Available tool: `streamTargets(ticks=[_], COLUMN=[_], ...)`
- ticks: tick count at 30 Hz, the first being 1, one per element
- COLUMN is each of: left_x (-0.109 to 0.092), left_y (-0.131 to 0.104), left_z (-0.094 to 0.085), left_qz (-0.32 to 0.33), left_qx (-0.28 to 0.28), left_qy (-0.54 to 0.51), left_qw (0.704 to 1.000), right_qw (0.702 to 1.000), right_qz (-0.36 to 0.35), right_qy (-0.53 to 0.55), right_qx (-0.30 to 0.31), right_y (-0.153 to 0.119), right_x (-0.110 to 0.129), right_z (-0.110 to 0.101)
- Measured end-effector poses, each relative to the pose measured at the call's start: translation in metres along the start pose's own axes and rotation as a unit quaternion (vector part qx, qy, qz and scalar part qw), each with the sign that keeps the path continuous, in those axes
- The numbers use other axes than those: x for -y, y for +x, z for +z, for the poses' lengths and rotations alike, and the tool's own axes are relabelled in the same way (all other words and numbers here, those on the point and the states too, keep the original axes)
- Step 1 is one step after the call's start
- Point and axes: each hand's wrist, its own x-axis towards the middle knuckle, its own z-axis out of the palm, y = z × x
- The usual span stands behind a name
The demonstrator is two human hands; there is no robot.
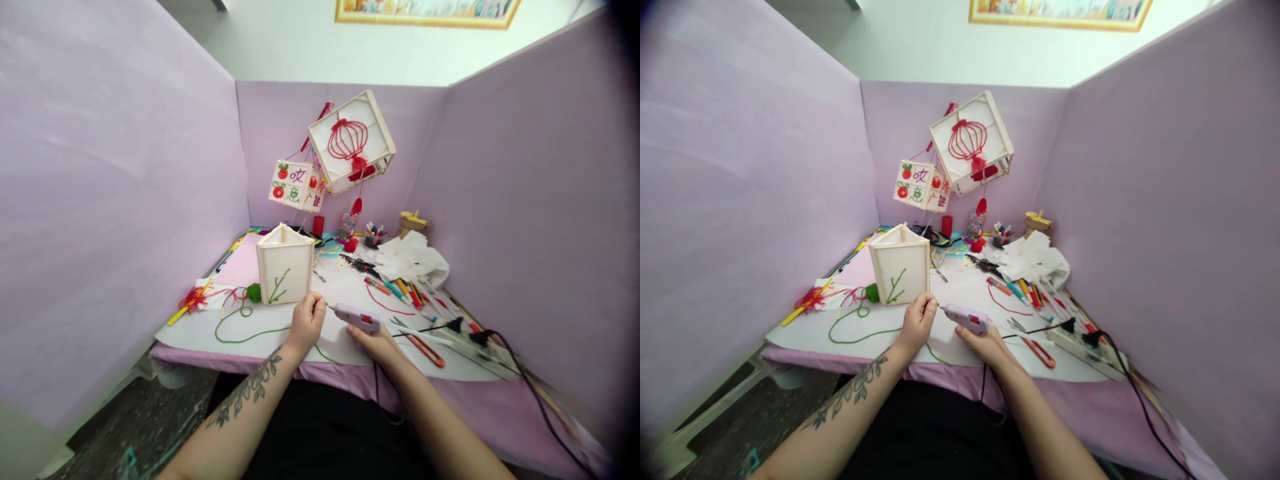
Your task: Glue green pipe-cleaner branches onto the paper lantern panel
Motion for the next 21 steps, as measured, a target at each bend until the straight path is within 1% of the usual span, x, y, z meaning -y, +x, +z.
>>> streamTargets(ticks=[4, 12, 15, 18, 21], left_x=[0.0004, -0.0002, 0.0001, 0.0026, 0.0064], left_y=[-0.0008, -0.001, -0.0005, 0.002, 0.0063], left_z=[-0.0001, 0.0005, 0.0015, 0.0026, 0.0009], left_qz=[0.002, 0.0, -0.015, -0.044, -0.089], left_qx=[0.01, 0.032, 0.035, 0.025, -0.016], left_qy=[-0.001, -0.004, -0.014, -0.034, -0.063], left_qw=[1.0, 0.999, 0.999, 0.998, 0.994], right_qw=[1.0, 1.0, 0.999, 0.997, 0.995], right_qz=[-0.019, -0.01, -0.037, -0.057, -0.079], right_qy=[0.008, 0.013, 0.037, 0.049, 0.027], right_qx=[-0.007, -0.004, -0.002, 0.006, 0.045], right_y=[0.0014, 0.0028, 0.0022, -0.0001, -0.0027], right_x=[-0.0009, -0.0014, -0.0056, -0.01, -0.0074], right_z=[0.0007, -0.0009, -0.0006, 0.0, -0.0025])
